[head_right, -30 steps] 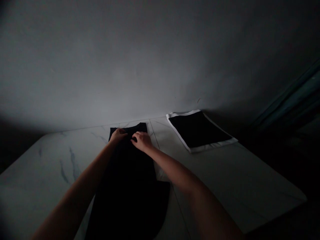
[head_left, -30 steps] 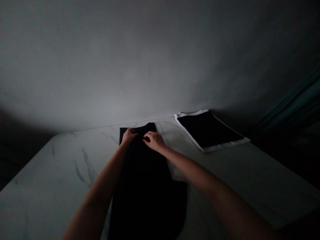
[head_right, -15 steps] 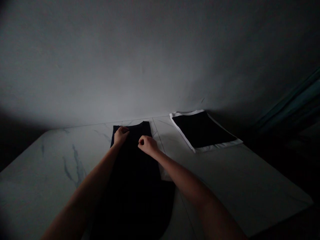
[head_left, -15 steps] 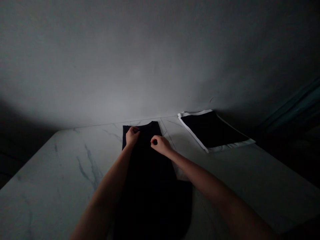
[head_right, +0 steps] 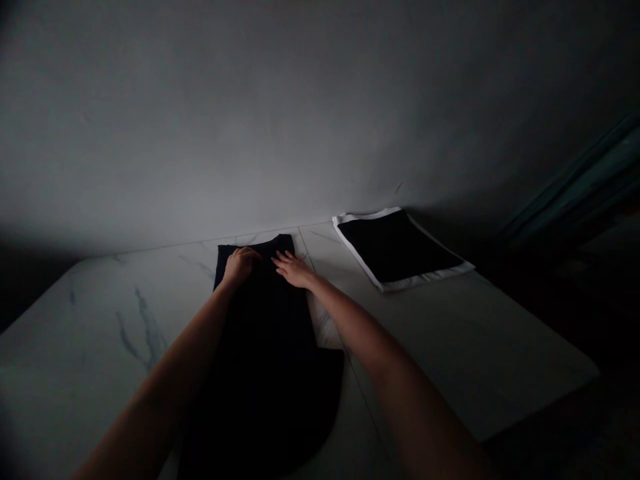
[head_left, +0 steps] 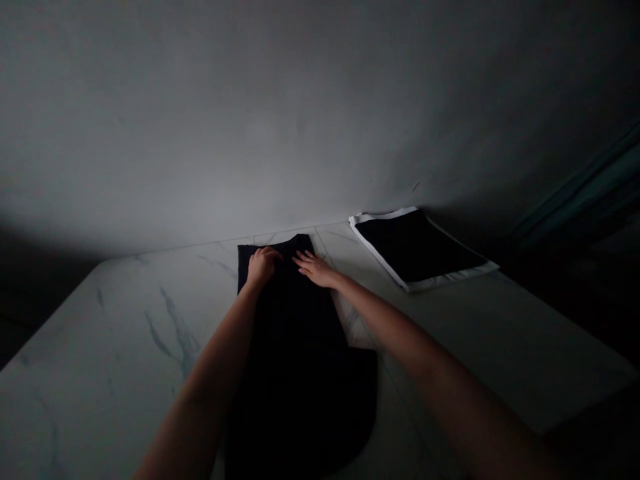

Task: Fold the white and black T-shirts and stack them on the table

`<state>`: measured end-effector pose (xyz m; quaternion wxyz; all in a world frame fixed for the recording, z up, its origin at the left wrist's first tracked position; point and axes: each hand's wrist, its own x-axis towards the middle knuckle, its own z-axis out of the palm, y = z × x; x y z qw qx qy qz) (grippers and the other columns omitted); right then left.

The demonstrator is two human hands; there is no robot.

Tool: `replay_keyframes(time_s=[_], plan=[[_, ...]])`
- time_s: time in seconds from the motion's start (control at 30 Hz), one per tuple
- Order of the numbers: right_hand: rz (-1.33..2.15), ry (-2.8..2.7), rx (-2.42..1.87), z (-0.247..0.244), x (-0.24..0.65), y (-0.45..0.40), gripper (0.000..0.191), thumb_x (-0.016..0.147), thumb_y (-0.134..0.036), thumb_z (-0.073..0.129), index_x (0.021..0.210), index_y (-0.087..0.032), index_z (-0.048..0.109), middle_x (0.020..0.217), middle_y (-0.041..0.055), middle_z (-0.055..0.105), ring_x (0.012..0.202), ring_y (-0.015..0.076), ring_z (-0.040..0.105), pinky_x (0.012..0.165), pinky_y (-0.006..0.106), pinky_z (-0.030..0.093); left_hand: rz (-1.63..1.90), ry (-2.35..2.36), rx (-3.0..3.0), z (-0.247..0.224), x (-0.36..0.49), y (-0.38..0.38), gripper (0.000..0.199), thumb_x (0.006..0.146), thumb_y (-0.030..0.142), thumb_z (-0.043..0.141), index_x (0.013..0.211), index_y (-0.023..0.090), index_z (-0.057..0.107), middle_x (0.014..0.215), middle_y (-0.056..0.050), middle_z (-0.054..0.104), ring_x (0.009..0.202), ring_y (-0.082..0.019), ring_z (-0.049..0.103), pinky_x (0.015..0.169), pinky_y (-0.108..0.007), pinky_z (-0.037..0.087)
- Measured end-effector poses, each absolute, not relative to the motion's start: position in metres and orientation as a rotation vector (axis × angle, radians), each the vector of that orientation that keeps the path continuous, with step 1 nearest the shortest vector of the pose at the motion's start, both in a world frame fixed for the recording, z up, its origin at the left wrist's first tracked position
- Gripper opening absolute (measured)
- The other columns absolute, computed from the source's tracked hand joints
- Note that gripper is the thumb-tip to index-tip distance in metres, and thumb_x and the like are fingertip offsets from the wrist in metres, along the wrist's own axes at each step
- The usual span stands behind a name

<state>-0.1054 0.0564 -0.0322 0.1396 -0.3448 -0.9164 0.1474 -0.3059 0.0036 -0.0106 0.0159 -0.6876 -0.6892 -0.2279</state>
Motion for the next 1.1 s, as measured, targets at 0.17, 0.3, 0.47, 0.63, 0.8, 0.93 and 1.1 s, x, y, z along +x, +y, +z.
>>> replay_keyframes(time_s=[0.17, 0.3, 0.47, 0.63, 0.8, 0.93, 1.1], plan=[[0.407, -2.493, -1.011, -0.029, -0.081, 0.026, 0.037, 0.094, -0.017, 0.054, 0.129, -0.019, 0.063, 0.143, 0.0129, 0.056, 0.134, 0.0259, 0.051, 0.112, 0.047, 0.042, -0.600, -2.142, -2.187, -0.013, -0.308, 0.010, 0.041, 0.089, 0.007, 0.040, 0.101, 0.027, 0.074, 0.118, -0.004, 0.068, 0.109, -0.027, 0.056, 0.091, -0.040, 0.046], [0.392, -2.397, -1.090, -0.017, -0.059, -0.026, 0.026, 0.090, -0.013, 0.058, 0.114, -0.018, 0.067, 0.122, 0.0118, 0.068, 0.116, 0.0226, 0.063, 0.102, 0.039, 0.049, -0.322, -2.173, -2.221, 0.006, -0.293, 0.007, 0.043, 0.090, 0.008, 0.039, 0.114, 0.027, 0.068, 0.129, -0.008, 0.063, 0.116, -0.033, 0.053, 0.091, -0.049, 0.045], [0.324, -2.374, -1.253, 0.005, -0.038, -0.085, 0.015, 0.089, -0.020, 0.064, 0.104, -0.017, 0.065, 0.111, 0.0109, 0.067, 0.108, 0.0216, 0.063, 0.094, 0.034, 0.049, -0.186, -1.982, -2.303, 0.029, -0.244, -0.051, 0.030, 0.091, 0.021, 0.049, 0.118, 0.023, 0.062, 0.133, -0.012, 0.057, 0.120, -0.033, 0.049, 0.095, -0.050, 0.043], [0.411, -2.491, -1.463, 0.018, -0.011, -0.132, 0.027, 0.090, -0.041, 0.066, 0.101, -0.016, 0.065, 0.100, 0.0109, 0.072, 0.099, 0.0244, 0.067, 0.085, 0.033, 0.050, -0.205, -1.854, -2.451, 0.011, -0.204, -0.169, 0.023, 0.093, 0.029, 0.053, 0.112, 0.019, 0.061, 0.118, -0.013, 0.062, 0.112, -0.029, 0.055, 0.094, -0.045, 0.047], [0.483, -2.586, -1.564, 0.026, 0.017, -0.166, 0.032, 0.083, -0.045, 0.072, 0.097, -0.017, 0.067, 0.099, 0.0123, 0.074, 0.100, 0.0276, 0.067, 0.080, 0.032, 0.048, -0.399, -1.696, -2.641, -0.013, -0.189, -0.246, 0.039, 0.095, 0.033, 0.051, 0.131, 0.018, 0.052, 0.137, -0.014, 0.055, 0.128, -0.029, 0.051, 0.107, -0.047, 0.044], [0.666, -2.460, -1.500, 0.028, 0.025, -0.181, 0.019, 0.083, -0.030, 0.068, 0.097, -0.018, 0.066, 0.094, 0.0106, 0.074, 0.089, 0.0244, 0.068, 0.072, 0.030, 0.047, -0.398, -1.510, -2.830, -0.017, -0.179, -0.257, 0.046, 0.099, 0.033, 0.044, 0.142, 0.019, 0.045, 0.149, -0.014, 0.048, 0.142, -0.028, 0.038, 0.117, -0.051, 0.032], [0.702, -2.246, -1.180, 0.022, 0.025, -0.196, 0.019, 0.080, -0.016, 0.064, 0.099, -0.020, 0.061, 0.095, 0.0061, 0.070, 0.087, 0.0196, 0.065, 0.077, 0.029, 0.046, -0.196, -1.305, -3.034, -0.014, -0.165, -0.250, 0.046, 0.100, 0.037, 0.041, 0.142, 0.017, 0.047, 0.151, -0.014, 0.047, 0.147, -0.028, 0.030, 0.122, -0.051, 0.022]])
